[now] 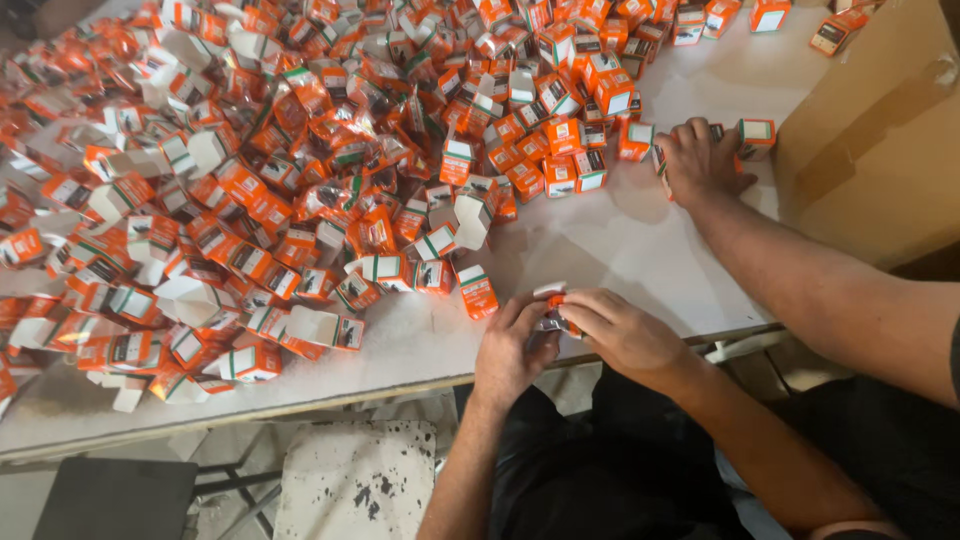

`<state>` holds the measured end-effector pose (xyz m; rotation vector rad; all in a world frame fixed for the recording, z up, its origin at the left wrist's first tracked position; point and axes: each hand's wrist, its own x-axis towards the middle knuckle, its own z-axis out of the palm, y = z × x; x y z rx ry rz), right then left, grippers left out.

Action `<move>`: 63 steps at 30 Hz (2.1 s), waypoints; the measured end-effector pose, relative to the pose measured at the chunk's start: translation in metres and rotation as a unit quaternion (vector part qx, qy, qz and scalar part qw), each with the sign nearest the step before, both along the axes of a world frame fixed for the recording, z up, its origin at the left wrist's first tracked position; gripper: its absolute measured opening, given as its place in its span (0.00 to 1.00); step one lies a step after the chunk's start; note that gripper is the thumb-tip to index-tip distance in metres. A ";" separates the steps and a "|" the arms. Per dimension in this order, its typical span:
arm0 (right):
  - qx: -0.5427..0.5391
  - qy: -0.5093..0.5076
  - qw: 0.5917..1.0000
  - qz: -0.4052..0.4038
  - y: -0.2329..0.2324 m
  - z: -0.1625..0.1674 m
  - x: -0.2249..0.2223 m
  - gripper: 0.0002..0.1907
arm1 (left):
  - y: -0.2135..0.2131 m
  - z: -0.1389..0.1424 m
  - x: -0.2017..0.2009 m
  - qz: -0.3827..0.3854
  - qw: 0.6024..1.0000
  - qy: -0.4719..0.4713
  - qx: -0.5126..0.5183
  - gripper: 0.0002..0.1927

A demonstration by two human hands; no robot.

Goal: The person folds flat cardboard boxes into open product boxes and sets each finished box on the table, repeating the folding cycle continuously while another person folds boxes nearby.

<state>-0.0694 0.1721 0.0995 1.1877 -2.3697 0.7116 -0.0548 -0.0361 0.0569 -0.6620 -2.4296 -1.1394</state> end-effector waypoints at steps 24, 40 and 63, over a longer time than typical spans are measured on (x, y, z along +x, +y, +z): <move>-0.010 0.040 0.992 -0.116 -0.017 -0.026 0.003 0.18 | 0.002 -0.003 0.012 0.039 0.996 0.075 -0.006 0.25; -0.309 -0.231 0.906 -0.172 -0.013 -0.054 0.008 0.24 | 0.007 -0.007 0.013 0.067 0.998 -0.016 0.001 0.16; -0.179 -0.171 0.969 0.019 -0.003 -0.041 -0.006 0.17 | 0.002 -0.018 0.008 0.023 0.995 -0.089 0.035 0.28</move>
